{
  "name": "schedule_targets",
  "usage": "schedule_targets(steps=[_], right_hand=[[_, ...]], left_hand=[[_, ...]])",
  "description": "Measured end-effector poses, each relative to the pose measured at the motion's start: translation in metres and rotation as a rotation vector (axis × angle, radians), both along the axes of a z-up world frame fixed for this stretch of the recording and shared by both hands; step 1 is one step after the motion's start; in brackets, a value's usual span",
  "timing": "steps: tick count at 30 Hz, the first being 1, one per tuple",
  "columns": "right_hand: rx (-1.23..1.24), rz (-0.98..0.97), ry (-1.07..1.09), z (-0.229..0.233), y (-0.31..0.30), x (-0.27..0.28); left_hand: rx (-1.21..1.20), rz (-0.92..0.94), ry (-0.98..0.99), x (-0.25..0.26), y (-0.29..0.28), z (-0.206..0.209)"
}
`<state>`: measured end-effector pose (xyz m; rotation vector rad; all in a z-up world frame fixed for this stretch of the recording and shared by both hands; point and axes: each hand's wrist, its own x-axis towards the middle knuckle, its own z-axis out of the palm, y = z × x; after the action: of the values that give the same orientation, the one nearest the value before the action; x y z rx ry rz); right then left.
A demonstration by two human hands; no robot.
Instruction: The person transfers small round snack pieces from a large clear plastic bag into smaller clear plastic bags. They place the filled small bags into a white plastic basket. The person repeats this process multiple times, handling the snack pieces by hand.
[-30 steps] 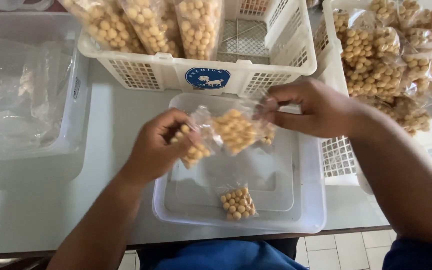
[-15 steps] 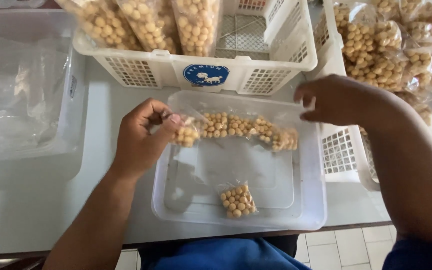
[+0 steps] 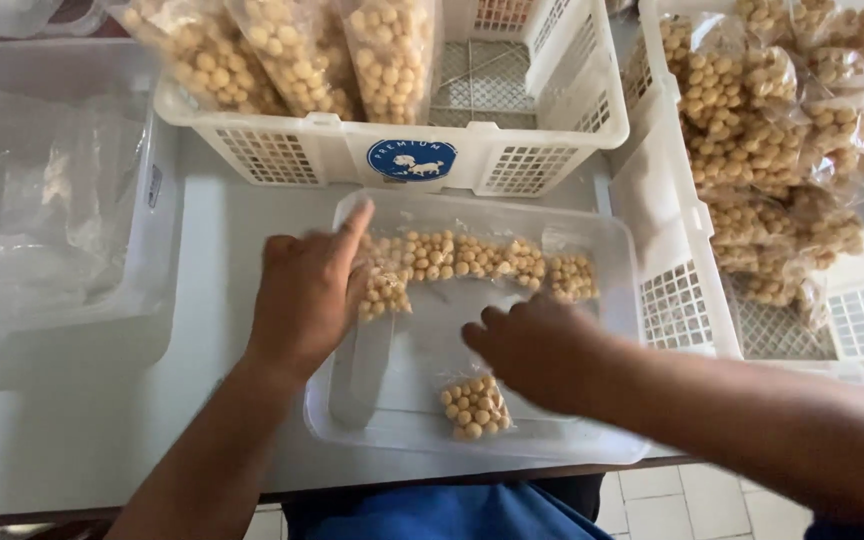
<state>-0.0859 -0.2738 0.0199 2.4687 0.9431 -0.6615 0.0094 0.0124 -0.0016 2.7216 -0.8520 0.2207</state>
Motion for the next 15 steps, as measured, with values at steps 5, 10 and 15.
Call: schedule_targets(steps=[5, 10, 15], right_hand=[[0.147, -0.259, -0.017, -0.036, 0.024, -0.009], [0.153, -0.228, -0.076, -0.072, 0.012, 0.008], [0.232, -0.268, -0.051, -0.029, 0.028, 0.010]], left_hand=[[-0.019, -0.013, -0.226, 0.001, 0.007, -0.012], [0.206, -0.215, 0.173, -0.011, -0.014, 0.017], [0.228, -0.264, 0.088, -0.005, -0.001, -0.044]])
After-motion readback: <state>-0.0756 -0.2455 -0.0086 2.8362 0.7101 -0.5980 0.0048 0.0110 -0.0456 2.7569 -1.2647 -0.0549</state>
